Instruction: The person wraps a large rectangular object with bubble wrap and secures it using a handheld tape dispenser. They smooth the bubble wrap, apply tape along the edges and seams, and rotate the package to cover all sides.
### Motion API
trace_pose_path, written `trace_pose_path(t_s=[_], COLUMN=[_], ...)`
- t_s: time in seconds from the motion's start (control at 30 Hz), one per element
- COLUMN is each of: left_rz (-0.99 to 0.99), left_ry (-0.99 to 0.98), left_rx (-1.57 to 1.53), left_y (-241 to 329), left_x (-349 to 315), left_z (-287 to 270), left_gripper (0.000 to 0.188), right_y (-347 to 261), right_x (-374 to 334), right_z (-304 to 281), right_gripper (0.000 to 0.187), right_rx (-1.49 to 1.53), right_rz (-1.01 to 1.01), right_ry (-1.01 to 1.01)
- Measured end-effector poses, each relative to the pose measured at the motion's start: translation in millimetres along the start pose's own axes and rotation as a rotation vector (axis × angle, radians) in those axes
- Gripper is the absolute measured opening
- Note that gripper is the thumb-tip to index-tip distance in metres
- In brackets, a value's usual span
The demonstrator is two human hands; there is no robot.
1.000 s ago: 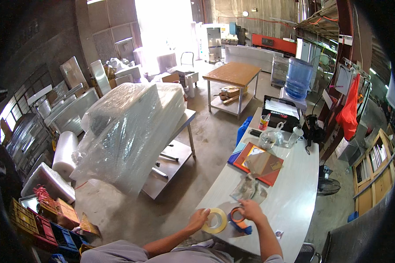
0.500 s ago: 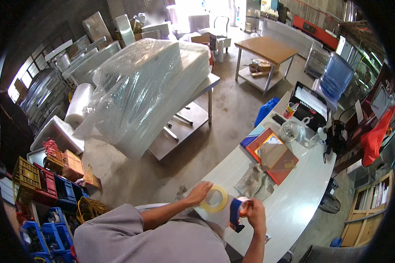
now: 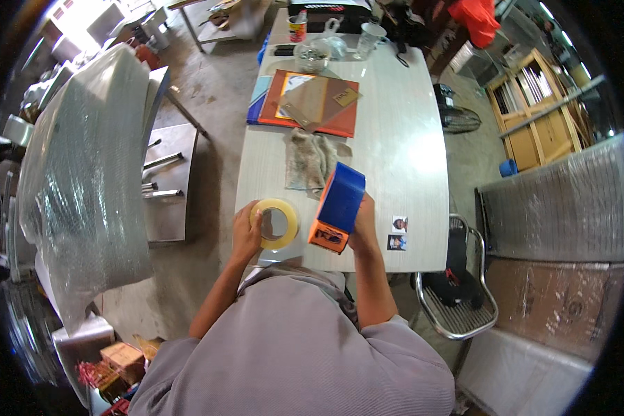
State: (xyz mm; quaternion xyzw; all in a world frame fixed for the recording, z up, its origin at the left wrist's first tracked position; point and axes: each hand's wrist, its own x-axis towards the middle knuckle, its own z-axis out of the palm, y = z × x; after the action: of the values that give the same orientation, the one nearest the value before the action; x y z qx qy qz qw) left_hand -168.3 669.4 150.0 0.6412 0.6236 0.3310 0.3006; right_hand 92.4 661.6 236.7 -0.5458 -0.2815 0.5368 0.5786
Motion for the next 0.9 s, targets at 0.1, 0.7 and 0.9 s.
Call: trace_pose_path(t_s=[0.1,0.7,0.9], left_rz=[0.045,-0.078,-0.016], left_ry=[-0.07,-0.101,-0.674], left_rx=[-0.033,-0.351,-0.592], left_y=[-3,43,114], left_x=[5,-5,30], left_z=[1,-27,-37], left_gripper=[0.042,0.043,0.08], right_y=[32,66,18], right_x=[-4,-4,-15], right_z=[-16,-23,6], right_gripper=[0.028,0.04,0.043], right_rx=[0.317,0.007,-0.282], right_rz=[0.066,0.018,0.038], right_ry=[-0.202,0.115,0.065])
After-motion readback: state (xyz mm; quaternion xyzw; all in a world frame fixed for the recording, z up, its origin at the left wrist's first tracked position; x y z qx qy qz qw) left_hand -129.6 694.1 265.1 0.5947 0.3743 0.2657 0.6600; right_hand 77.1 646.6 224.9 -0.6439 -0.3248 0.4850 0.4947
